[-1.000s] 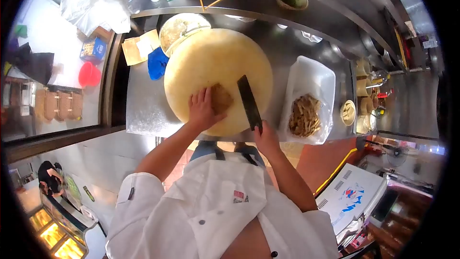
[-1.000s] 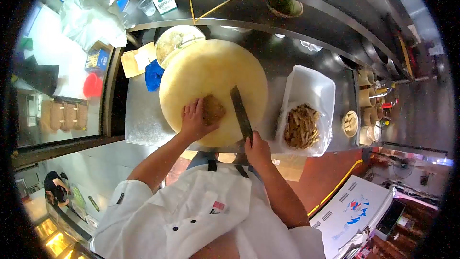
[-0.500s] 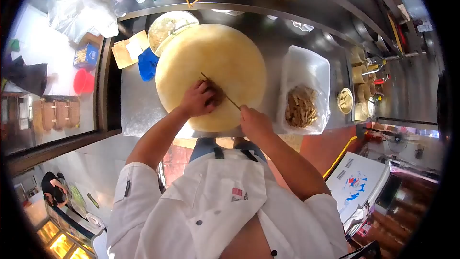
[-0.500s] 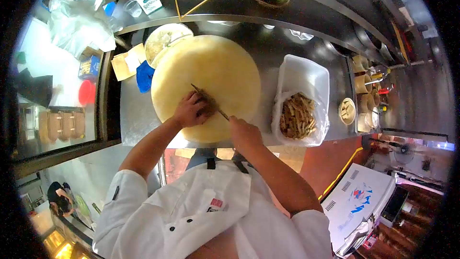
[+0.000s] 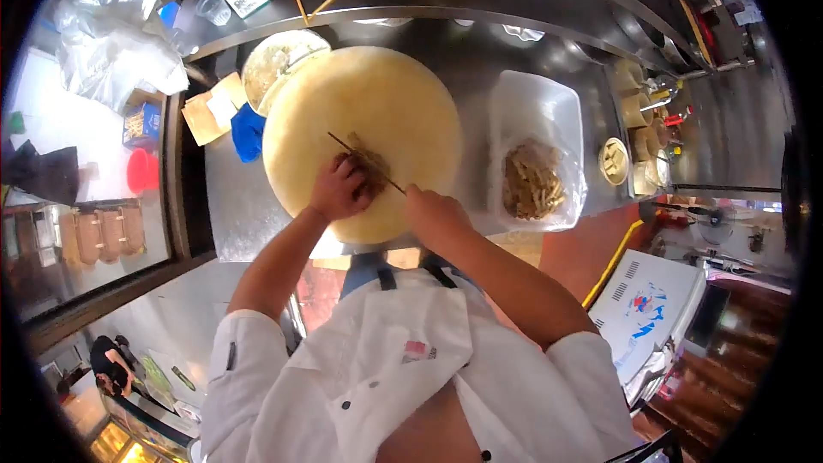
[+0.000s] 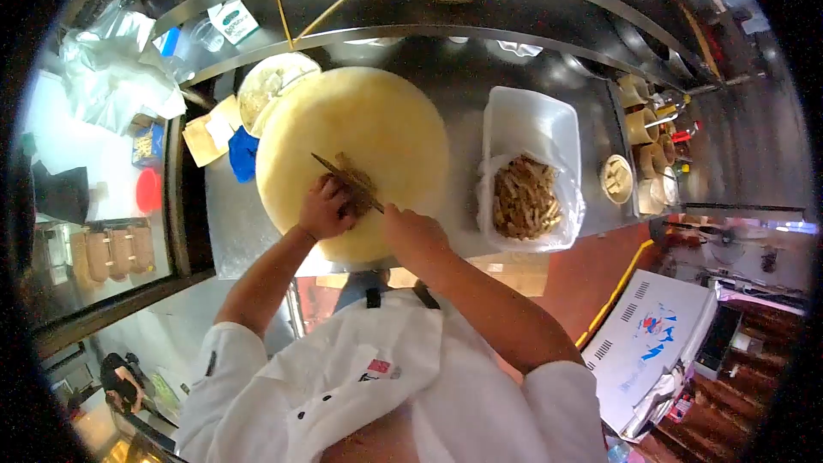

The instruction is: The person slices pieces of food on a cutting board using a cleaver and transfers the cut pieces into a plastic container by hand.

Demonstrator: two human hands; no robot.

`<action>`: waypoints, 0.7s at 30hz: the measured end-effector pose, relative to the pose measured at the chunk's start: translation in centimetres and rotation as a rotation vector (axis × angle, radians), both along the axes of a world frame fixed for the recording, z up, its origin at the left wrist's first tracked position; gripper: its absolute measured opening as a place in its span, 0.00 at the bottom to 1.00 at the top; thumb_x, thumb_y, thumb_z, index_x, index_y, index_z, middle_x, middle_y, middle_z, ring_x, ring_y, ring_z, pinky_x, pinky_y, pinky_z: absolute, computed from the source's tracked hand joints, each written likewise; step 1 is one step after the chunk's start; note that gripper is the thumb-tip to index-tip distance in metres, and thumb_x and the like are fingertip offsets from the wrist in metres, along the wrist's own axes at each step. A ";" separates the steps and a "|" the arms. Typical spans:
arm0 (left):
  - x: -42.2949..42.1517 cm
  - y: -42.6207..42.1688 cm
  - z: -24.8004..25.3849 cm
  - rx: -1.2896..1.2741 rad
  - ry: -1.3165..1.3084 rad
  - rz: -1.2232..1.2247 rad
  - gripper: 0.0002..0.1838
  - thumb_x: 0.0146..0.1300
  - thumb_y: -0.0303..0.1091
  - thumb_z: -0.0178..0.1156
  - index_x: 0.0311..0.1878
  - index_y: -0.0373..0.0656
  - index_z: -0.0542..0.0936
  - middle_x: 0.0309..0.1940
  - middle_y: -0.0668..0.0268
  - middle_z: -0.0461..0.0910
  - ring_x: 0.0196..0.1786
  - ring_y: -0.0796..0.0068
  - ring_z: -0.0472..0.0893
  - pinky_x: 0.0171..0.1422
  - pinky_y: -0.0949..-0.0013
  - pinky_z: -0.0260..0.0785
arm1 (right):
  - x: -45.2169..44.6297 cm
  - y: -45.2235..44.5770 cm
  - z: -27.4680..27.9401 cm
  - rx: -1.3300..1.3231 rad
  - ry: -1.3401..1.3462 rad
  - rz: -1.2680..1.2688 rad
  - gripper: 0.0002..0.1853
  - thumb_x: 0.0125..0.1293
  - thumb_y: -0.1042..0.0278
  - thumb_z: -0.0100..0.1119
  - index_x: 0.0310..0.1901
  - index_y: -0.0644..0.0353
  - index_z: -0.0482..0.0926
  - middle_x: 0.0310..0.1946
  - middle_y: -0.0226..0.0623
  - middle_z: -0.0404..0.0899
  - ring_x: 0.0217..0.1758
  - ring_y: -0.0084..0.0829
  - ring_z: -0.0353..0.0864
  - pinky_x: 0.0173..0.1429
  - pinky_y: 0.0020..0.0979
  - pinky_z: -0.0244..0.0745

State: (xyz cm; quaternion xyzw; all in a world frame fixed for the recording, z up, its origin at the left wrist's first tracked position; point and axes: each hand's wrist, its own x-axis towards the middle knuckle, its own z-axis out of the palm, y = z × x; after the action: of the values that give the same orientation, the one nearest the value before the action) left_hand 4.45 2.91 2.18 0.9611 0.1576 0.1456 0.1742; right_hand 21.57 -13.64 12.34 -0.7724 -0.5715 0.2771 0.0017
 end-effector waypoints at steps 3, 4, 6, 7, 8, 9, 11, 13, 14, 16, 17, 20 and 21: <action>-0.2 0.4 1.2 -0.074 0.161 0.010 0.22 0.49 0.45 0.68 0.48 0.48 0.86 0.56 0.55 0.79 0.61 0.42 0.75 0.61 0.44 0.75 | -1.1 0.7 -1.4 -0.002 0.019 -0.116 0.09 0.70 0.70 0.51 0.48 0.63 0.74 0.39 0.56 0.86 0.43 0.56 0.88 0.48 0.53 0.84; 0.3 0.4 2.5 -0.119 0.179 0.022 0.22 0.49 0.45 0.68 0.48 0.47 0.85 0.56 0.55 0.79 0.62 0.42 0.75 0.61 0.44 0.75 | -0.9 1.0 -2.2 0.052 0.035 -0.107 0.09 0.70 0.70 0.51 0.48 0.63 0.74 0.39 0.55 0.86 0.43 0.56 0.88 0.48 0.53 0.84; 1.0 0.1 4.7 -0.160 0.196 0.031 0.23 0.48 0.44 0.68 0.48 0.46 0.85 0.56 0.55 0.79 0.62 0.42 0.75 0.61 0.44 0.75 | -0.8 0.9 -1.9 0.102 0.052 -0.098 0.10 0.70 0.70 0.52 0.49 0.63 0.74 0.39 0.55 0.86 0.43 0.56 0.88 0.48 0.53 0.84; 1.2 0.0 5.4 -0.064 0.071 0.023 0.17 0.57 0.44 0.64 0.44 0.44 0.87 0.49 0.54 0.82 0.53 0.46 0.78 0.56 0.47 0.74 | -0.8 1.0 -0.3 0.054 0.048 -0.089 0.09 0.70 0.70 0.52 0.48 0.63 0.74 0.38 0.55 0.86 0.42 0.57 0.88 0.48 0.53 0.84; 1.3 -0.1 5.5 0.028 -0.054 0.016 0.15 0.66 0.43 0.61 0.40 0.43 0.88 0.41 0.54 0.86 0.45 0.49 0.82 0.51 0.50 0.73 | -0.8 0.9 0.7 0.003 0.045 -0.078 0.09 0.69 0.70 0.52 0.48 0.63 0.74 0.38 0.54 0.86 0.42 0.57 0.88 0.47 0.53 0.84; 1.2 -0.3 5.4 0.025 -0.054 0.012 0.15 0.66 0.43 0.61 0.40 0.43 0.88 0.41 0.54 0.86 0.45 0.49 0.82 0.51 0.50 0.73 | -0.9 0.6 0.7 -0.001 0.045 -0.082 0.09 0.69 0.70 0.52 0.48 0.63 0.74 0.38 0.54 0.86 0.42 0.57 0.88 0.47 0.53 0.84; 1.1 -0.3 5.3 0.040 -0.048 0.030 0.15 0.66 0.43 0.60 0.41 0.42 0.88 0.41 0.54 0.85 0.46 0.50 0.81 0.52 0.50 0.73 | -0.9 -0.2 0.6 0.040 0.043 -0.087 0.09 0.69 0.70 0.52 0.48 0.62 0.75 0.37 0.54 0.86 0.40 0.57 0.88 0.46 0.53 0.84; -0.5 0.5 -0.3 0.001 -0.057 -0.014 0.16 0.57 0.43 0.64 0.44 0.43 0.87 0.48 0.54 0.82 0.53 0.46 0.78 0.57 0.47 0.73 | -1.2 0.0 -2.4 0.108 0.045 -0.087 0.09 0.69 0.70 0.53 0.48 0.63 0.75 0.37 0.54 0.86 0.40 0.57 0.88 0.46 0.54 0.84; -0.8 1.2 -2.0 -0.023 -0.078 -0.046 0.22 0.47 0.42 0.69 0.46 0.44 0.86 0.54 0.55 0.79 0.60 0.43 0.75 0.63 0.44 0.73 | -1.0 0.6 -3.4 0.191 0.034 -0.075 0.09 0.69 0.70 0.53 0.48 0.63 0.75 0.37 0.54 0.86 0.40 0.57 0.88 0.45 0.54 0.84; 0.9 0.4 4.6 -0.129 0.054 -0.006 0.22 0.47 0.42 0.68 0.46 0.44 0.86 0.55 0.53 0.79 0.60 0.42 0.75 0.63 0.43 0.73 | -0.9 1.3 -3.1 0.216 0.044 -0.056 0.10 0.69 0.70 0.53 0.48 0.63 0.75 0.36 0.54 0.86 0.39 0.57 0.88 0.45 0.54 0.84; 1.0 0.2 5.5 -0.186 0.123 0.005 0.22 0.47 0.41 0.68 0.46 0.44 0.85 0.55 0.53 0.79 0.60 0.42 0.75 0.63 0.42 0.73 | -1.1 1.3 -3.1 0.227 0.054 -0.043 0.10 0.68 0.70 0.53 0.48 0.63 0.75 0.36 0.54 0.86 0.39 0.57 0.88 0.44 0.54 0.84; 0.4 0.0 3.8 -0.206 0.086 0.062 0.21 0.48 0.39 0.67 0.47 0.44 0.85 0.55 0.50 0.78 0.60 0.39 0.75 0.64 0.40 0.72 | -1.3 0.3 0.3 0.172 0.079 -0.103 0.09 0.68 0.70 0.53 0.47 0.64 0.76 0.34 0.54 0.86 0.37 0.56 0.88 0.42 0.54 0.84; 0.2 0.5 1.7 -0.207 0.089 0.055 0.21 0.48 0.39 0.67 0.47 0.44 0.85 0.55 0.50 0.78 0.60 0.39 0.75 0.64 0.40 0.72 | -1.1 0.5 -0.6 0.170 0.081 -0.110 0.09 0.68 0.70 0.53 0.47 0.64 0.76 0.34 0.54 0.86 0.37 0.56 0.88 0.42 0.54 0.84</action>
State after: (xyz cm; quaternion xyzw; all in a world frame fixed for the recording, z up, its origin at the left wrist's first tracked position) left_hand 4.62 3.45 3.91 0.9387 0.2058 0.0902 0.2615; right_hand 20.46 -13.18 11.77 -0.7879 -0.5491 0.2580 0.1057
